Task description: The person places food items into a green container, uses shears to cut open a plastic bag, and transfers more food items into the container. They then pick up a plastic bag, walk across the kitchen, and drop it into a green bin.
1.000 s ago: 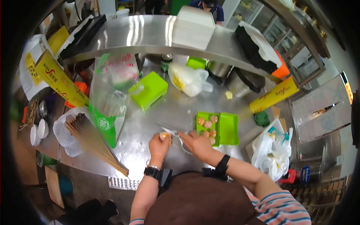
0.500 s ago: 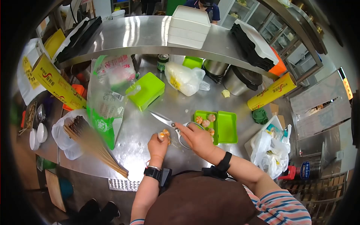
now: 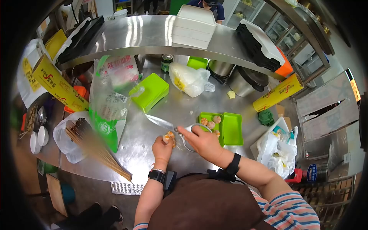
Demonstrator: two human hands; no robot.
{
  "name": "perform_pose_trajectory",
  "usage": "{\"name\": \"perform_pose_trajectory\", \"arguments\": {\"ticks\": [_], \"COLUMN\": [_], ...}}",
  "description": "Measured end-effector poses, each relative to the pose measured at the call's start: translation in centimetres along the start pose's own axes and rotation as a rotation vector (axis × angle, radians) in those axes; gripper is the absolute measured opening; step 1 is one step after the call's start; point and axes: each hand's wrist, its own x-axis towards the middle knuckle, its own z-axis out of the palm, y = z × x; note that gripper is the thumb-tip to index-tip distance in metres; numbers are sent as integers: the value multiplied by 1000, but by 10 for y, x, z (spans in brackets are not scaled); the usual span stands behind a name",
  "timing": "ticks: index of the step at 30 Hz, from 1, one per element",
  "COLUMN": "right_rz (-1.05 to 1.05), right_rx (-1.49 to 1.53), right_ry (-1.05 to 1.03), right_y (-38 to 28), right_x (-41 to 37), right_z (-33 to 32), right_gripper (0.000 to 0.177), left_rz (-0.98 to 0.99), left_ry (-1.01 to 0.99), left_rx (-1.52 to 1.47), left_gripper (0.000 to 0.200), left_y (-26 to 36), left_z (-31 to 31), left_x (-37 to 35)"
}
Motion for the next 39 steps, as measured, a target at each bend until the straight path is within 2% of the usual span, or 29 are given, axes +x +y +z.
{"name": "perform_pose_trajectory", "arguments": {"ticks": [1, 2, 3, 4, 5, 6, 7, 9, 10, 11, 12, 13, 15, 16, 17, 19, 20, 21, 22, 23, 25, 30, 32, 34, 35, 37, 39], "right_rz": [1, 10, 19, -1, 55, 145, 151, 249, 253, 338, 421, 424, 498, 604, 610, 705, 741, 760, 643, 531, 524, 508, 553, 602, 684, 774, 928], "right_rx": [-2, -135, -267, -275, -171, -63, -68, 141, 143, 294, 445, 450, 474, 536, 545, 796, 814, 799, 724, 638, 611, 627, 652, 671, 658, 645, 524], "right_ry": [1, -165, -326, -321, -275, -227, -221, -89, -88, -47, -5, -3, -12, -107, -103, -31, -67, -52, -52, -49, -167, -169, -155, -136, -66, 16, 154], "right_y": [5, 15, 14, 21, 24, 15, 16, 15, 19, 26, 31, 34, 39, 39, 40, 40, 40, 42, 45, 47, 40, 32, 31, 30, 27, 19, 14], "right_x": [-16, -39, -37, -29, -30, -34, -25, -14, -16, -21, -25, -30, -41, -43, -48, -58, -62, -70, -80, -89, -95, -123, -140, -162, -176, -208, -244], "right_z": [10, 30, 30, 31, 33, 28, 21, 11, 12, 16, 18, 18, 17, 10, 8, 5, -4, -2, 3, 2, -11, -8, -18, -32, -38, -45, -46], "right_gripper": [51, 50, 50, 50, 46, 42, 42, 36, 36, 33, 31, 31, 29, 31, 31, 32, 33, 33, 34, 34, 37, 39, 38, 38, 39, 40, 43], "left_rz": [-21, -13, 82, 166, 152, 89, 43, 78, 104, 130, 202, 202, 198, 196, 209, 297, 277, 385, 489, 527, 489, 496, 516, 646, 660, 799, 493], "left_ry": [-5, -5, 66, 151, 152, 55, -17, -22, -23, -25, -113, -113, -386, -386, -247, 47, 54, 76, 74, 39, -32, -107, -118, -20, -32, -165, -555], "left_rx": [-11, -16, 11, 31, 35, 50, 47, 70, 93, 118, 209, 215, 404, 412, 397, 325, 384, 431, 464, 432, 606, 596, 589, 671, 668, 577, 337], "left_gripper": [23, 23, 20, 18, 18, 16, 16, 17, 18, 20, 23, 23, 25, 25, 24, 28, 38, 52, 57, 57, 58, 55, 54, 49, 49, 45, 44], "left_y": [1, -3, -8, -13, -23, -29, -27, -28, -30, -33, -31, -26, -13, -3, 9, 25, 36, 30, 22, 20, 19, 16, 21, 39, 42, 47, 58], "left_z": [1, 5, 5, 9, 10, 7, 9, 7, 3, -1, -10, -17, -35, -48, -63, -88, -99, -102, -99, -93, -82, -62, -56, -54, -53, -50, -37], "left_x": [0, 0, -1, 3, 2, -3, 5, 6, 4, 3, 3, 1, -1, -3, -4, 6, 11, 22, 32, 37, 44, 68, 70, 59, 52, 32, 3]}}
